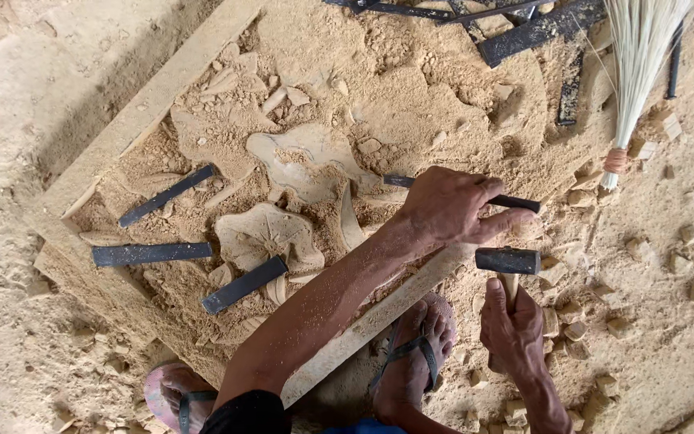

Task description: The person carves a stone slab by hammering a chisel into the surface and occasionally brushing away the debris with a hand brush.

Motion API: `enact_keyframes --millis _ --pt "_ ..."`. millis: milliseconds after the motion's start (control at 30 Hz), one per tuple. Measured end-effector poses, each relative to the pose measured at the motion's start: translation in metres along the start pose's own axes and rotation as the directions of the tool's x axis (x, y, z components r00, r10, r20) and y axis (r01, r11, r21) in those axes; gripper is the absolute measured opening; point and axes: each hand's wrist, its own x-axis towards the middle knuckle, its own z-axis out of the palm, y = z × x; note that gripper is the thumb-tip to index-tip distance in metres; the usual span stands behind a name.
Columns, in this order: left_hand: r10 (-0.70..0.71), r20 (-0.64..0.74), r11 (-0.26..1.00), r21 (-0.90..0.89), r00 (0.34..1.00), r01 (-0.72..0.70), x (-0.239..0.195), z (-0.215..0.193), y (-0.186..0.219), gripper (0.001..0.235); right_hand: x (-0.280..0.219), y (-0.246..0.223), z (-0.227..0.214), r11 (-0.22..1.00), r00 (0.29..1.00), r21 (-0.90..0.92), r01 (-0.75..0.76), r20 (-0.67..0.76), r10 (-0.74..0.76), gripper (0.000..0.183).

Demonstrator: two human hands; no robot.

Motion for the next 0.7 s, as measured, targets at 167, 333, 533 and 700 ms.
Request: enact_keyframes --millis 167,333,533,700 --pt "-0.025 -0.09 0.992 0.119 0.996 0.036 0.0 -0.004 -0.001 0.061 0.004 -0.01 0.003 0.999 0.999 0.027 0.046 -0.005 -0.046 0.056" --pt "-0.055 -0.038 0.997 0.043 0.998 0.057 -0.011 0.022 -0.022 0.049 0.009 -0.039 -0.001 0.945 0.997 0.32 0.067 0.017 -0.077 0.06" --pt "0.035 -0.238 0.989 0.148 0.971 0.0 0.001 -0.014 -0.006 0.049 0.025 -0.101 -0.001 0.828 0.95 0.472 0.303 -0.218 -0.223 0.051" --pt "-0.003 -0.227 0.991 0.13 0.974 0.034 0.006 -0.019 -0.004 0.053 0.048 -0.101 -0.004 0.769 0.911 0.489 0.412 -0.218 -0.35 0.052"
